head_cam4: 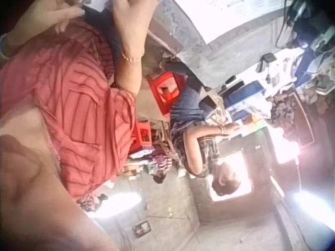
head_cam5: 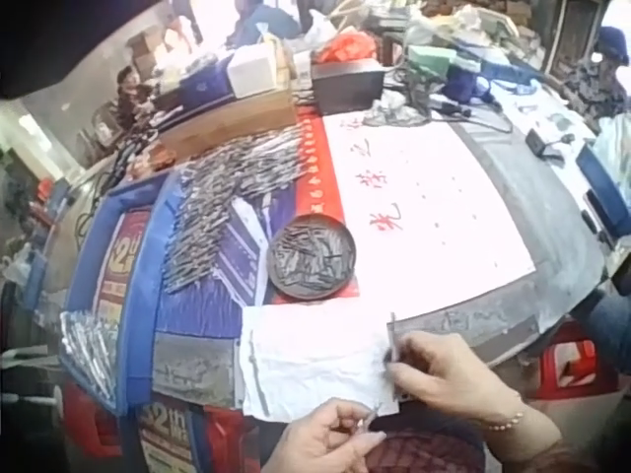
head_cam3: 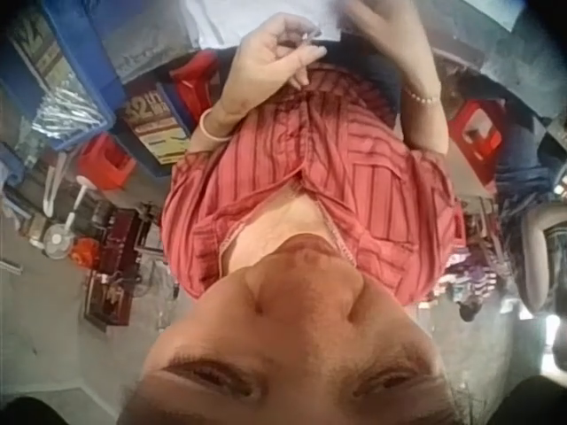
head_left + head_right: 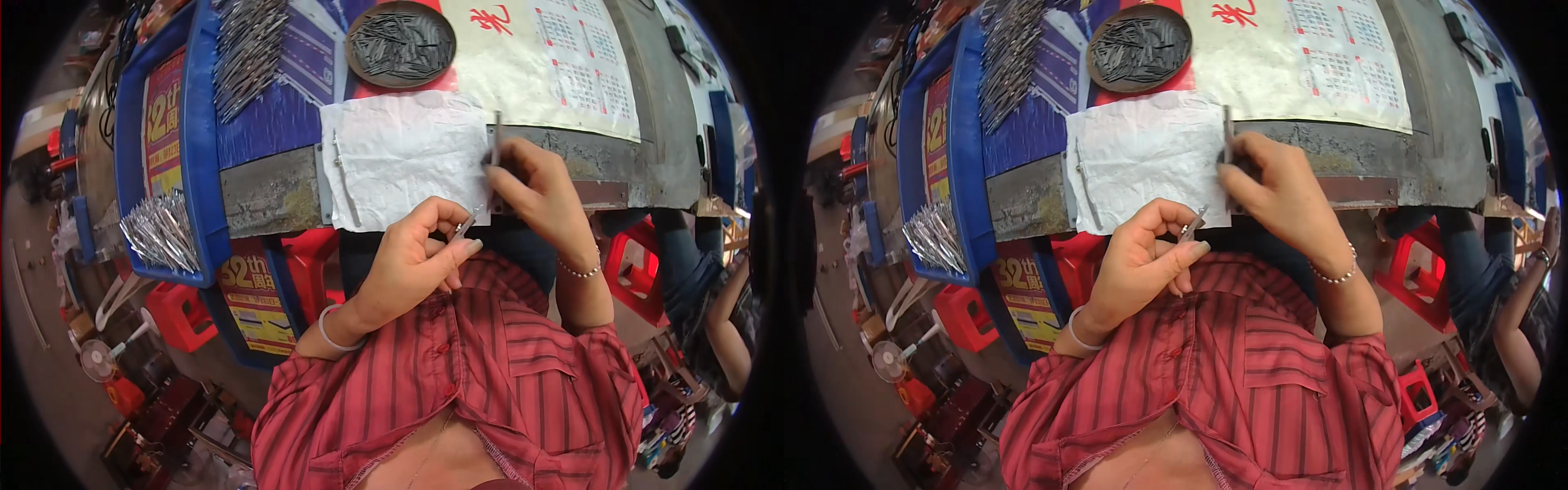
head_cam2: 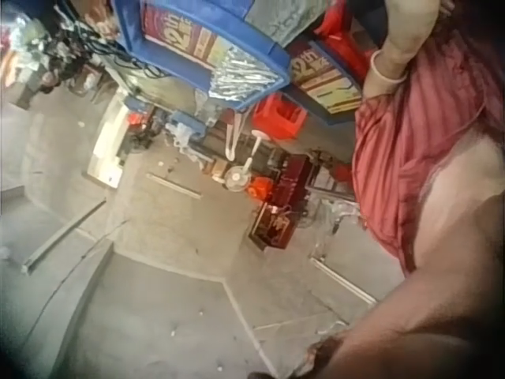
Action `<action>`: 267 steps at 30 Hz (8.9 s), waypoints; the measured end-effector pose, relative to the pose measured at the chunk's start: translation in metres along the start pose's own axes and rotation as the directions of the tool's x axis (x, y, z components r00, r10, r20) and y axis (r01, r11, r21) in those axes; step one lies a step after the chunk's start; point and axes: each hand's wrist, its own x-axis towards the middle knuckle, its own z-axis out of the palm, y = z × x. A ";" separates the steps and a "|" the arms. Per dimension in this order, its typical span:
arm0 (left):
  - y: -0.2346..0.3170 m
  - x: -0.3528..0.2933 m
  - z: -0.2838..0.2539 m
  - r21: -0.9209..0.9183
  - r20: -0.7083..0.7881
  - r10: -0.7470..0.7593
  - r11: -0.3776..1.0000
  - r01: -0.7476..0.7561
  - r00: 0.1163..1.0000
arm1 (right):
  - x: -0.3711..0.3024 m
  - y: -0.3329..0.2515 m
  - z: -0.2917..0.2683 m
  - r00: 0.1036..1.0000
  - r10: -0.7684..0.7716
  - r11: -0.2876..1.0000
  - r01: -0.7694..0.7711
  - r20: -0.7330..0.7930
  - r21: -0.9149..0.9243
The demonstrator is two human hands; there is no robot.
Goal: Assembling small metal components by manually placing metal rings onto pins at a workbench.
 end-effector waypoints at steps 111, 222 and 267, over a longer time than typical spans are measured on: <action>0.005 0.044 0.059 -0.201 0.299 0.115 0.978 -0.055 0.947 | -0.041 0.026 -0.038 0.960 -0.277 0.912 0.253 0.030 0.321; -0.044 -0.009 -0.132 0.585 -0.611 0.743 0.656 -0.477 0.273 | 0.388 -0.226 0.159 0.436 -0.857 0.325 0.871 0.274 -0.368; -0.052 -0.009 -0.142 0.660 -0.533 0.821 0.555 -0.505 0.206 | 0.426 -0.248 0.168 0.744 -0.667 0.375 0.366 0.026 -0.852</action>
